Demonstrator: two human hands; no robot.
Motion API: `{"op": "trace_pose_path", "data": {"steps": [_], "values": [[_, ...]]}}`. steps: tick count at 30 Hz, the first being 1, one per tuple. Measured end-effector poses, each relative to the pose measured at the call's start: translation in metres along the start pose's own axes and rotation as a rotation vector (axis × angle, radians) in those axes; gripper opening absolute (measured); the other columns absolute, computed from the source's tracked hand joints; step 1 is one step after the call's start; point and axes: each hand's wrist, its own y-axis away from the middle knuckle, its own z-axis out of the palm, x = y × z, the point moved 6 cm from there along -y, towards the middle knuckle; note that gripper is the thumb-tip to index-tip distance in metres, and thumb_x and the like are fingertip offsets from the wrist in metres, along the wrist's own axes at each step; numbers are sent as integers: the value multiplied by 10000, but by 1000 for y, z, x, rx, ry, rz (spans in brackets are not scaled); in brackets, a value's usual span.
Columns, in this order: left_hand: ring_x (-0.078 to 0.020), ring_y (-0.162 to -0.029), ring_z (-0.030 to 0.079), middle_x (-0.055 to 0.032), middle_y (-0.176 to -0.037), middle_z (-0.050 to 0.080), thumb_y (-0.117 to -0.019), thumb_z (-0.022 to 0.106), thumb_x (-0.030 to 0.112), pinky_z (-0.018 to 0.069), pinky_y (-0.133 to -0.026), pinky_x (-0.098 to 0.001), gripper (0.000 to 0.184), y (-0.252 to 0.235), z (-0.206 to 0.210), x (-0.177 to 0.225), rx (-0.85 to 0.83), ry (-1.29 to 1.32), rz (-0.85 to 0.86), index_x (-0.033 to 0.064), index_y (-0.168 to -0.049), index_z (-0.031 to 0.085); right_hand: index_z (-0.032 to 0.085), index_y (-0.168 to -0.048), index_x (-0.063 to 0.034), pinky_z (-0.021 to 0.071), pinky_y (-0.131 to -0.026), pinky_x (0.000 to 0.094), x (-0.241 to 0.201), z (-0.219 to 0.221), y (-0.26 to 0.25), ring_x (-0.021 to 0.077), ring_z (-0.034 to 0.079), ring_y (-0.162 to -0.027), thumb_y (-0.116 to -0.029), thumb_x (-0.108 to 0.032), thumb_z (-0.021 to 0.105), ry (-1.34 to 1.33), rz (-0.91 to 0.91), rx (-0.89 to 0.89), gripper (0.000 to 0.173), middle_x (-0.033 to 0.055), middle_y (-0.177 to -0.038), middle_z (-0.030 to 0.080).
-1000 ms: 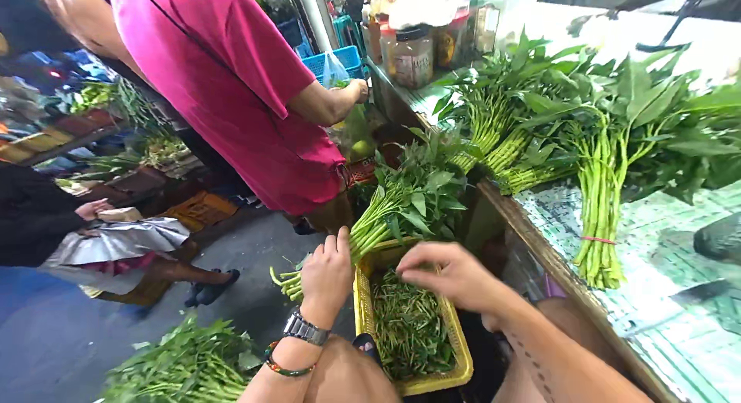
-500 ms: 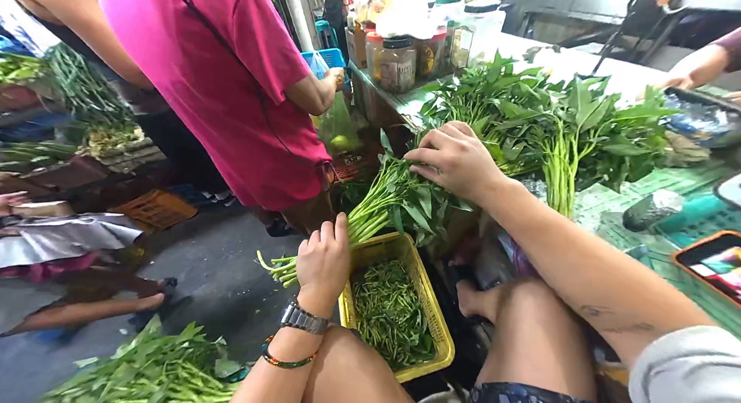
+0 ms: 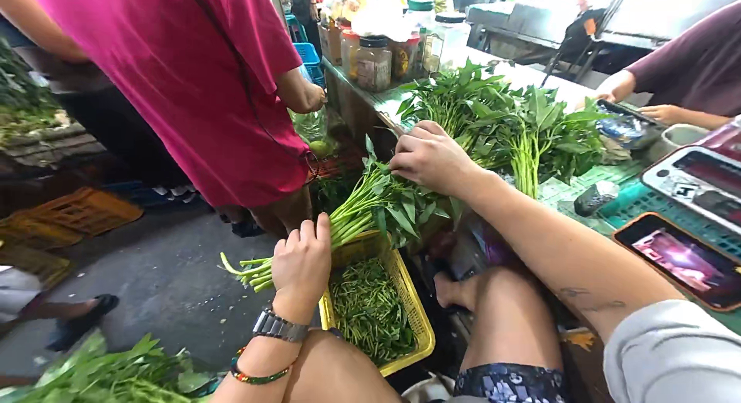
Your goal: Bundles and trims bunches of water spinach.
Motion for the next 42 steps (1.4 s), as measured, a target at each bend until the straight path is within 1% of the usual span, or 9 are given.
{"op": "trace_pose_path", "data": {"steps": [9, 18, 22, 24, 28, 35, 37, 39, 42], "values": [[-374, -852, 686, -186, -1025, 671, -881, 698, 22, 537, -655, -507, 492, 9, -7, -10, -5, 36, -45, 92, -1357, 596, 754, -1076, -148, 463, -1070, 516, -7, 1, 4, 296, 678, -1023, -985, -225, 657, -10, 34, -19, 153, 88, -1028, 718], [-374, -871, 684, -186, -1025, 668, -928, 642, 4, 534, -673, -499, 439, 9, 0, -4, -80, -11, -6, 100, -1353, 593, 754, -963, -190, 486, -932, 586, 6, 8, 6, 269, 606, -1128, -881, -282, 710, -561, 685, -200, 130, 73, -1197, 644], [-379, -894, 687, -186, -1040, 672, -957, 604, 3, 540, -690, -506, 388, 9, 8, 3, -198, -38, 32, 99, -1333, 600, 763, -1002, -215, 443, -1004, 562, -5, 17, 3, 259, 585, -1169, -910, -304, 679, -499, 674, -298, 153, 60, -1217, 642], [-382, -916, 688, -189, -1062, 675, -974, 570, 0, 540, -711, -506, 380, 8, 13, 4, -268, -40, 34, 102, -1339, 590, 773, -1027, -242, 352, -1103, 555, -6, 19, 4, 260, 559, -1217, -953, -348, 657, -375, 631, -263, 174, 47, -1245, 647], [-391, -1034, 674, -186, -1200, 660, -916, 657, 67, 543, -811, -538, 525, 9, 21, -1, -467, 14, -10, 129, -1423, 536, 739, -1112, -178, 394, -1096, 570, 7, 31, 16, 290, 566, -1243, -1013, -326, 619, -457, 728, -217, 215, 82, -1292, 631], [-482, -1047, 665, -258, -1254, 640, -790, 817, 179, 536, -801, -662, 697, 17, 30, -19, -513, 86, -128, 85, -1423, 540, 745, -1058, -109, 581, -832, 340, 7, -4, 61, 132, 672, -935, -965, -213, 712, -816, 879, 294, 143, 47, -1078, 691], [-493, -1029, 668, -261, -1254, 641, -756, 839, 221, 536, -772, -679, 731, 16, 33, -26, -503, 93, -197, 80, -1410, 544, 724, -1158, -103, 608, -850, 370, -27, 5, 82, 145, 702, -927, -965, -173, 714, -931, 775, 58, 206, 60, -1062, 722], [-517, -1019, 668, -278, -1235, 649, -743, 851, 248, 526, -771, -706, 783, 16, 34, -32, -486, 153, -279, 79, -1432, 520, 517, -1506, -223, 551, -997, 455, -49, 28, 96, 200, 680, -1130, -975, -257, 715, -880, 670, -411, 569, 53, -1281, 693], [-557, -1037, 649, -313, -1187, 661, -728, 865, 278, 489, -801, -754, 907, 14, 32, -36, -438, 312, -373, 135, -1515, 438, 501, -1521, -229, 564, -989, 488, -19, 5, 122, 216, 685, -1137, -1006, -305, 669, -626, 831, -214, 547, 39, -1291, 691]]}}
